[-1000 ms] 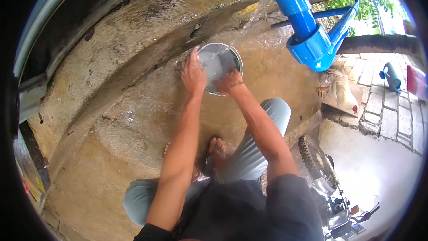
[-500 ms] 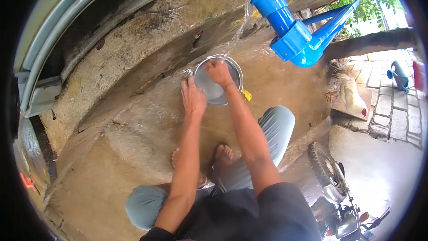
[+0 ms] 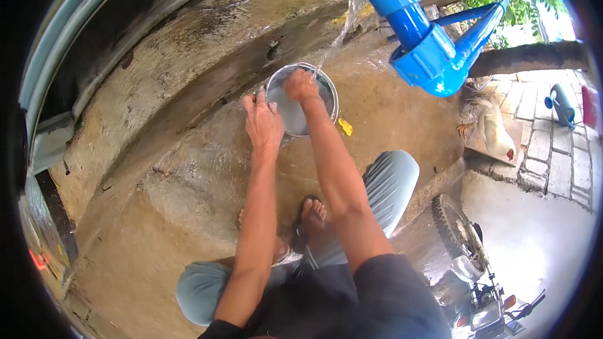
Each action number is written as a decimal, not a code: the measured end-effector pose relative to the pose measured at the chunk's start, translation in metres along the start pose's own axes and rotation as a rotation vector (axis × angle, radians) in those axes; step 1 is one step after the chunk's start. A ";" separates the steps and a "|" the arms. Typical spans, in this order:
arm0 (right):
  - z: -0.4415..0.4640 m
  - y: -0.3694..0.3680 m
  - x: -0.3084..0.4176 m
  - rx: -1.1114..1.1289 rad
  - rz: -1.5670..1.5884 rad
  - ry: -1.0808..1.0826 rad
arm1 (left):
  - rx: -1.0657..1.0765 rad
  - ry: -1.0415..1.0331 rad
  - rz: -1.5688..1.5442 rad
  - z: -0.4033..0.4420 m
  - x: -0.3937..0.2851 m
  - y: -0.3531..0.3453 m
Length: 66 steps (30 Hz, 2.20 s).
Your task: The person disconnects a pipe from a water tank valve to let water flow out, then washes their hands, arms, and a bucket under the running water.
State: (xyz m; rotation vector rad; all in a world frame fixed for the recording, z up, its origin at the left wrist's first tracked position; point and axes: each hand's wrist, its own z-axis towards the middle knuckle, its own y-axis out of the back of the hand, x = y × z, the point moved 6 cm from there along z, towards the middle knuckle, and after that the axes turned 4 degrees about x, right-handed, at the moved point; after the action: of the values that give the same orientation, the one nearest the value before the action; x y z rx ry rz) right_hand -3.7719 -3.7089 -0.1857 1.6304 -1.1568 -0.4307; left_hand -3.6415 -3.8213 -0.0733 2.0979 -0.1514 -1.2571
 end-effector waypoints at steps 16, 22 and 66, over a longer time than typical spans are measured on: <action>-0.036 0.000 0.020 -0.040 0.267 0.085 | -0.027 -0.046 -0.086 -0.008 0.017 -0.020; -0.004 -0.060 -0.048 0.117 -0.060 -0.247 | -0.131 -0.083 -0.102 -0.009 0.017 -0.025; -0.093 -0.030 -0.021 0.567 -0.780 0.268 | -0.107 -0.068 -0.188 -0.008 0.012 -0.025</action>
State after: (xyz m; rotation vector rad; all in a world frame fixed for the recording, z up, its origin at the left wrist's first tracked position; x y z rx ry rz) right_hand -3.6986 -3.6419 -0.1810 2.5432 -0.4077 -0.3622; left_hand -3.6347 -3.8037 -0.0952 2.0149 0.0837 -1.4156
